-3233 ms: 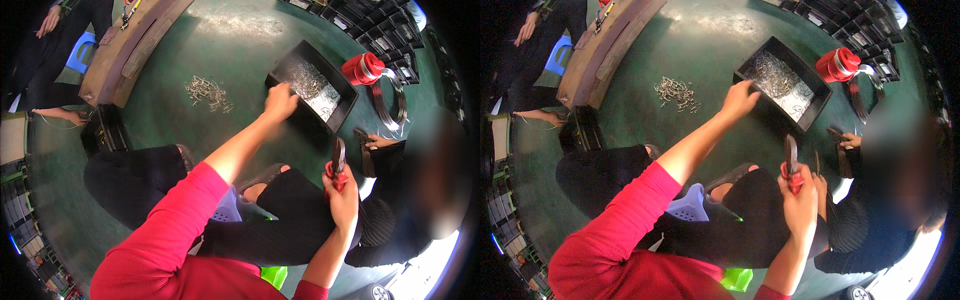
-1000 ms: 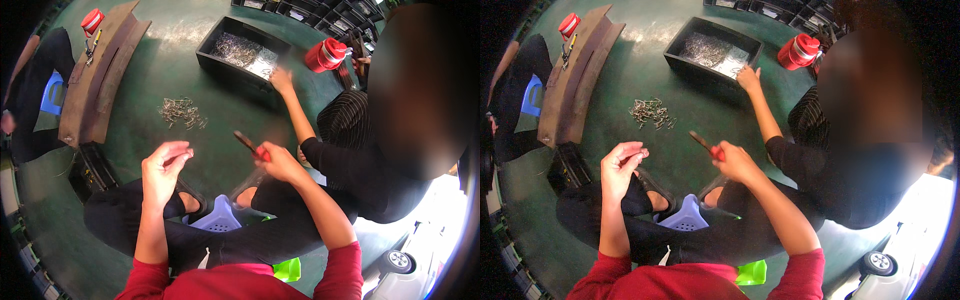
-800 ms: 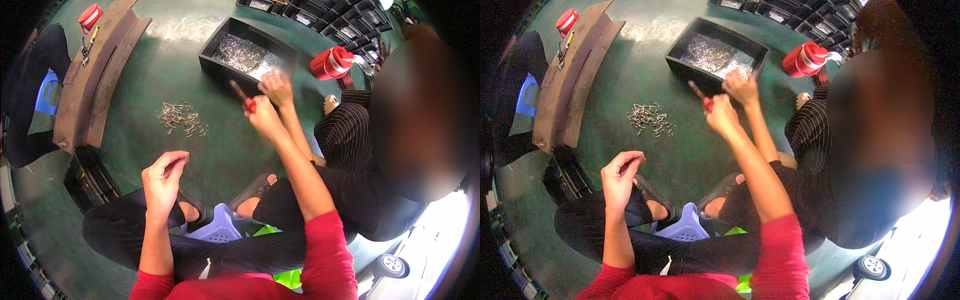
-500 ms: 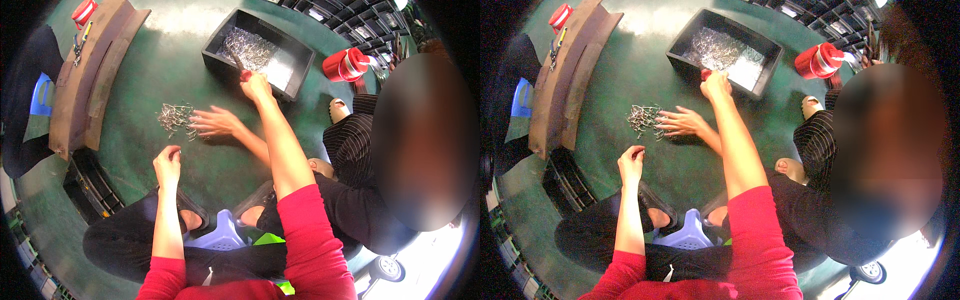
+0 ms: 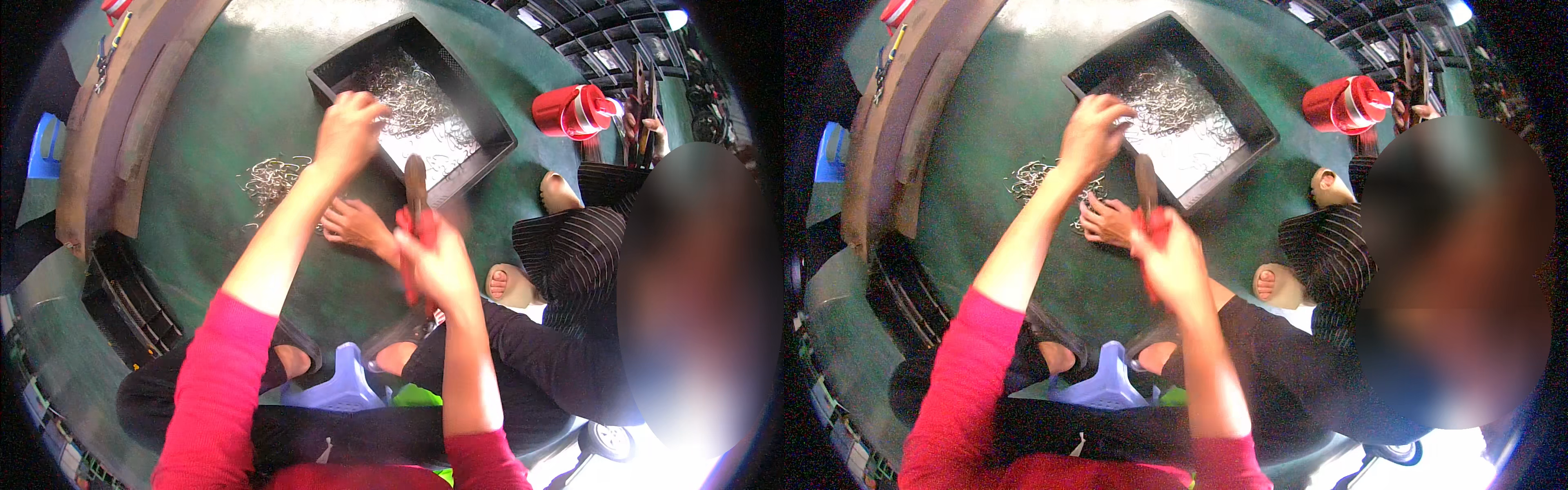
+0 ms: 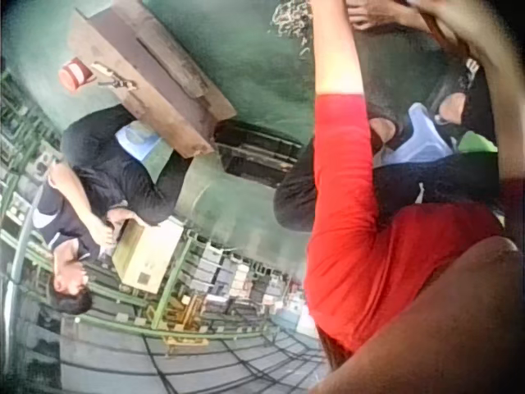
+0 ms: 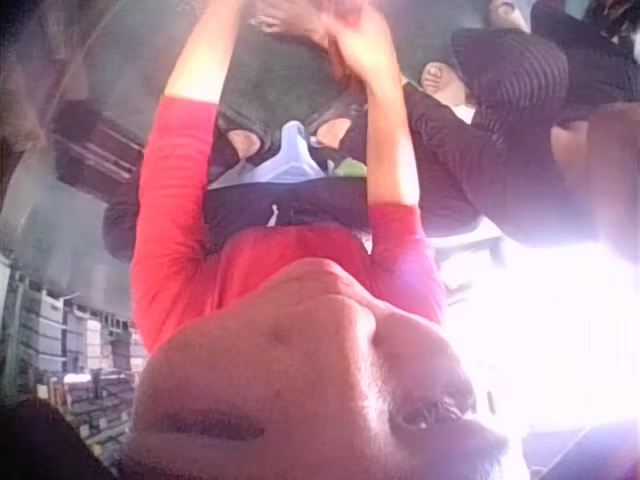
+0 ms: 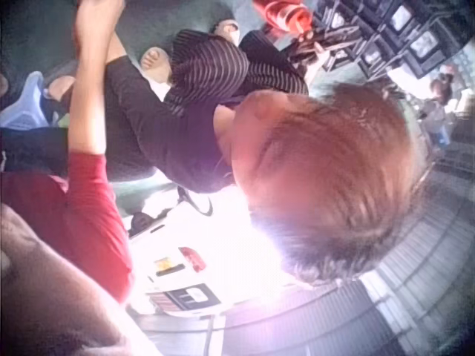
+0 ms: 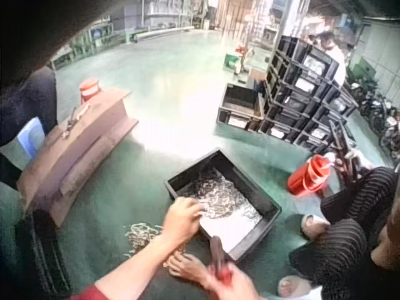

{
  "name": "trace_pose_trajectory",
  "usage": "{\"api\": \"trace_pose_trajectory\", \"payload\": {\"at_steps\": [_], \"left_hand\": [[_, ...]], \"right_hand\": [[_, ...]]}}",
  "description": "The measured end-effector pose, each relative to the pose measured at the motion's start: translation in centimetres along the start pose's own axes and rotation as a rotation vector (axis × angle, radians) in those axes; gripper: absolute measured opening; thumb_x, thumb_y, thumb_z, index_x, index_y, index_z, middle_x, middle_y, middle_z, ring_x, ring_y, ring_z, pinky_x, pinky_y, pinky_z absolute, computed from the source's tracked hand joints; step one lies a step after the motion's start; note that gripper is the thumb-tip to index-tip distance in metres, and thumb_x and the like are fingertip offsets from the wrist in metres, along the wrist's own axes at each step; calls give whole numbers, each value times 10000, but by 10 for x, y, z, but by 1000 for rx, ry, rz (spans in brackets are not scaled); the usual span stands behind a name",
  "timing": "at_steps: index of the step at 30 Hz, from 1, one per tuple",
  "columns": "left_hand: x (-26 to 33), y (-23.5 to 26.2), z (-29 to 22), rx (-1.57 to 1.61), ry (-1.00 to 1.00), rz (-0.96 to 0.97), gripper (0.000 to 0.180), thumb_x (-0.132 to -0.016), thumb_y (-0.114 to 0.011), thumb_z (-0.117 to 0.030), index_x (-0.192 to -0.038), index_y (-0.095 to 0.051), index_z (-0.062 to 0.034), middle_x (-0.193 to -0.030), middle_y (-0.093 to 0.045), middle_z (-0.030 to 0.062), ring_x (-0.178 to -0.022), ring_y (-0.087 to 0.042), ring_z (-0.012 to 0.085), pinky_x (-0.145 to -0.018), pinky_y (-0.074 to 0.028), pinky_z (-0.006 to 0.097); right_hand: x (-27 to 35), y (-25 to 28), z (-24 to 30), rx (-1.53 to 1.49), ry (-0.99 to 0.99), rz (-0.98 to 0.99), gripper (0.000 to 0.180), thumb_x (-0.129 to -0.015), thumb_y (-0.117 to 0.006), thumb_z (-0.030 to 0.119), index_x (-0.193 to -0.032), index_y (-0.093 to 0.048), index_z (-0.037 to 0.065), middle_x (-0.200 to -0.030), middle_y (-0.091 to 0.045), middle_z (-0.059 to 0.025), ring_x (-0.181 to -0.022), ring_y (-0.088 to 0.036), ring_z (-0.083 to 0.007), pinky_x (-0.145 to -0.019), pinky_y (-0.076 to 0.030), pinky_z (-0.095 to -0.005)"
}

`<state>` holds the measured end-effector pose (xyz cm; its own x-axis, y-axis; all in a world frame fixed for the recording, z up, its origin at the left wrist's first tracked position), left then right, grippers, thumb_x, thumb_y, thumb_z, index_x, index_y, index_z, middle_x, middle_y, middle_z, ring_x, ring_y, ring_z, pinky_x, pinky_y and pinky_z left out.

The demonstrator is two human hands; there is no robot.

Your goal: The person sits on a low stool and repeatedly picks up small metal wire pieces from a pile on the floor. Using red-handled pliers, they bend each wire piece into a loop and place it into a black bin. The person continues this repetitive process throughout the clip.

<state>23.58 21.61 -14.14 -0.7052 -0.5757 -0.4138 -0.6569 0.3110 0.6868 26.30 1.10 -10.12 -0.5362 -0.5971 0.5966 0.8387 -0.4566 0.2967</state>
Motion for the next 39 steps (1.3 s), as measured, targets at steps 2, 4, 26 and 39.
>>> {"api": "trace_pose_trajectory", "payload": {"at_steps": [2, 4, 26, 39], "left_hand": [[-24, -53, -11, -58, -103, 242, 126, -737, -719, -128, -858, -708, -157, -940, -620, 52, -953, -560, 284, -837, -473, 400], [-33, -99, -11, -136, -135, 415, 89, -751, -706, -185, -837, -715, -205, -968, -603, 20, -1036, -520, 243, -850, -445, 398], [-43, -213, -16, -315, -295, 586, 119, -828, -586, -135, -898, -679, -111, -1071, -576, 45, -1092, -496, 222, -865, -406, 398], [11, 53, -142, 1158, 642, 530, 323, -897, -657, -240, -1187, -625, -102, -1004, -616, -37, -862, -536, 50, -736, -437, 196]], "right_hand": [[41, 1, -2, 57, 64, 69, 222, -878, -665, 150, -1030, -595, 4, -857, -689, -69, -713, -639, -129, -683, -501, -288], [67, -2, -21, 108, -110, 121, 254, -894, -646, 154, -1080, -593, -10, -948, -692, -81, -850, -669, -155, -789, -502, -295], [111, 12, -33, 102, -311, 214, 342, -893, -661, 251, -1141, -564, 36, -874, -683, -152, -830, -683, -274, -777, -519, -366], [193, 36, 25, -33, 12, 111, 224, -888, -650, 67, -1084, -566, 0, -971, -698, -66, -829, -664, -113, -757, -520, -256]]}}
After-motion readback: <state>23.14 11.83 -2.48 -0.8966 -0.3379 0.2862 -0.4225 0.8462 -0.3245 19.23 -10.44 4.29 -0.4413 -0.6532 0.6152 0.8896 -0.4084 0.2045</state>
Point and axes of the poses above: each hand's wrist, its own x-axis away from the middle knuckle, its own y-axis out of the back of the hand, z = x × y, the point moved 7 cm from there along -x, towards the middle knuckle
